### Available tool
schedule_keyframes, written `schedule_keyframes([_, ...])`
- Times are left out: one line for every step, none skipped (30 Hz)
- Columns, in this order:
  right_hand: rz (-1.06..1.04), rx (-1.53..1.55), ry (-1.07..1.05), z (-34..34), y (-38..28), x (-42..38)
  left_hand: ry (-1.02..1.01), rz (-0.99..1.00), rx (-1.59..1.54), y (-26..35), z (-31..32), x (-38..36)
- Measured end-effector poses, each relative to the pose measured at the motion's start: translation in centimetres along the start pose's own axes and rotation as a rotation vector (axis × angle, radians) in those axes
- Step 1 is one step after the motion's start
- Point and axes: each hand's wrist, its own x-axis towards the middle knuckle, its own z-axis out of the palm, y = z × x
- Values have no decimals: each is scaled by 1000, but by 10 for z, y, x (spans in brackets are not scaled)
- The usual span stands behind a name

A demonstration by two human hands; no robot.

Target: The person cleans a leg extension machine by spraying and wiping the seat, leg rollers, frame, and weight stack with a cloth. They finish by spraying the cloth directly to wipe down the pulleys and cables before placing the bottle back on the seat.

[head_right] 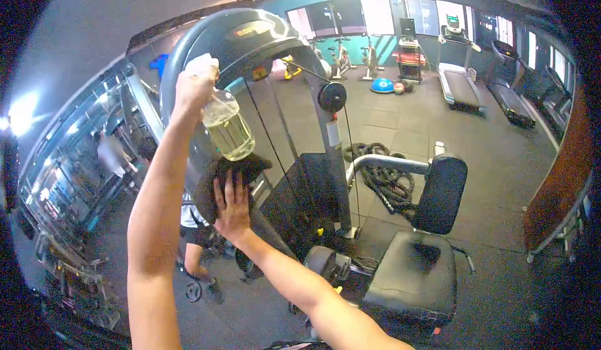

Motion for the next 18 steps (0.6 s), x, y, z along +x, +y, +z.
schedule_keyframes([-1, 17, 14, 2, 0, -1, 43, 1, 67, 3, 7, 1])
schedule_keyframes([-7, -4, 15, 8, 3, -4, 88, 3, 132, 9, 13, 1])
schedule_keyframes([-13, -24, 14, 13, 4, -7, 97, -29, 162, 8, 20, 5])
schedule_keyframes([-22, -43, 10, 17, 5, -11, 135, 12, 199, 2, 28, 11])
schedule_keyframes([-20, -13, -16, 17, 5, -11, 113, -40, 282, 10, 29, 11])
schedule_keyframes([-18, -18, -40, 15, 4, -11, 88, -96, 367, 18, 29, 8])
schedule_keyframes([-18, -24, -64, 15, 6, -10, 54, -60, 374, 19, 29, 8])
schedule_keyframes([-18, -28, -91, 13, 5, -8, 20, -29, 383, 21, 26, 4])
schedule_keyframes([-20, 2, -88, 10, 3, -8, -14, 1, 395, 22, 23, -1])
schedule_keyframes([-23, 32, -83, 8, 2, -6, -94, 141, 467, 20, 16, -11])
schedule_keyframes([-27, 63, -74, 6, 1, -2, 43, 343, 379, 19, 12, -30])
schedule_keyframes([-77, 144, -95, 12, 5, -1, 44, 344, 280, 28, -2, -58])
schedule_keyframes([-130, 220, -117, 21, 12, -3, -47, 232, 109, 39, -24, -87])
schedule_keyframes([-180, 295, -143, 27, 20, -3, -76, 166, 37, 53, -46, -120])
schedule_keyframes([-210, 165, -251, 5, 11, 20, 87, -92, -303, 70, -55, -157])
schedule_keyframes([-254, 38, -355, -16, 2, 43, -5, -69, -249, 68, -79, -183])
schedule_keyframes([-300, 148, -315, -25, 0, 70, -96, -40, -196, 66, -103, -209])
schedule_keyframes([-344, 258, -273, -29, 3, 102, -187, -39, -203, 61, -118, -235])
